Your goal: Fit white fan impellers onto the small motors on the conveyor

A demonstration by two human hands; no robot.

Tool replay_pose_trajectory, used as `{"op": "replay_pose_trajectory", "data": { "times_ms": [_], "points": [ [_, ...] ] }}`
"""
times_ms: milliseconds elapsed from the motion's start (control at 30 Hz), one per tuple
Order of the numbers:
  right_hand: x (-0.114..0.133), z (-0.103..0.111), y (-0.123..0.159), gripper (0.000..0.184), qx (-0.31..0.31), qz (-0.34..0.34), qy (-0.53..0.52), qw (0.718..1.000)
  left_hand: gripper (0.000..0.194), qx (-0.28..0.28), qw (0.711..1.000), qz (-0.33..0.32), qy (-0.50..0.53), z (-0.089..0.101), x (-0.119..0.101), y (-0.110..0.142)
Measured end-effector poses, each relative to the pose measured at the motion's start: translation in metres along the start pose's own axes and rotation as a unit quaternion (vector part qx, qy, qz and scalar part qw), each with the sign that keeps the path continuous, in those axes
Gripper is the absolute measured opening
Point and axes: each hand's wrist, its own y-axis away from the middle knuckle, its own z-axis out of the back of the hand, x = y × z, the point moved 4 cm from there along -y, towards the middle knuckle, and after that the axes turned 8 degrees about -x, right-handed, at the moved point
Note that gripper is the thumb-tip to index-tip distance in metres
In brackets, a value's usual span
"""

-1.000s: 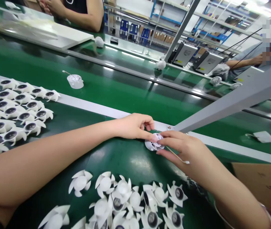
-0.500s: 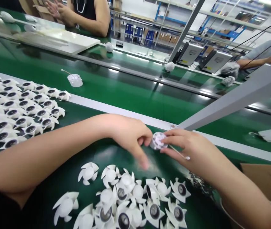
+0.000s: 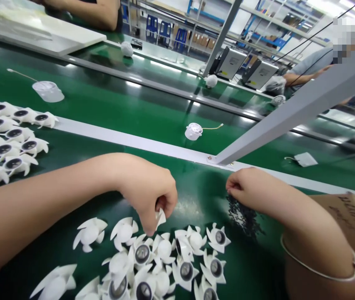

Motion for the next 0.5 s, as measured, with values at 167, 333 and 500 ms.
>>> {"op": "replay_pose_trajectory", "data": {
  "times_ms": [167,333,500],
  "points": [
    [0.001,-0.008,-0.003,0.025,0.021,0.003,0.027,0.999,0.030,-0.047,0.997,-0.036,0.047,0.007,0.014,-0.009],
    [0.021,-0.005,-0.003,0.025,0.071,-0.066,0.113,0.989,0.027,-0.126,0.987,-0.089,0.051,0.009,0.025,-0.022],
    [0.043,-0.002,-0.001,0.023,0.039,-0.104,0.174,0.978,0.029,-0.174,0.975,-0.135,0.006,0.012,0.031,-0.027]
  ]
}}
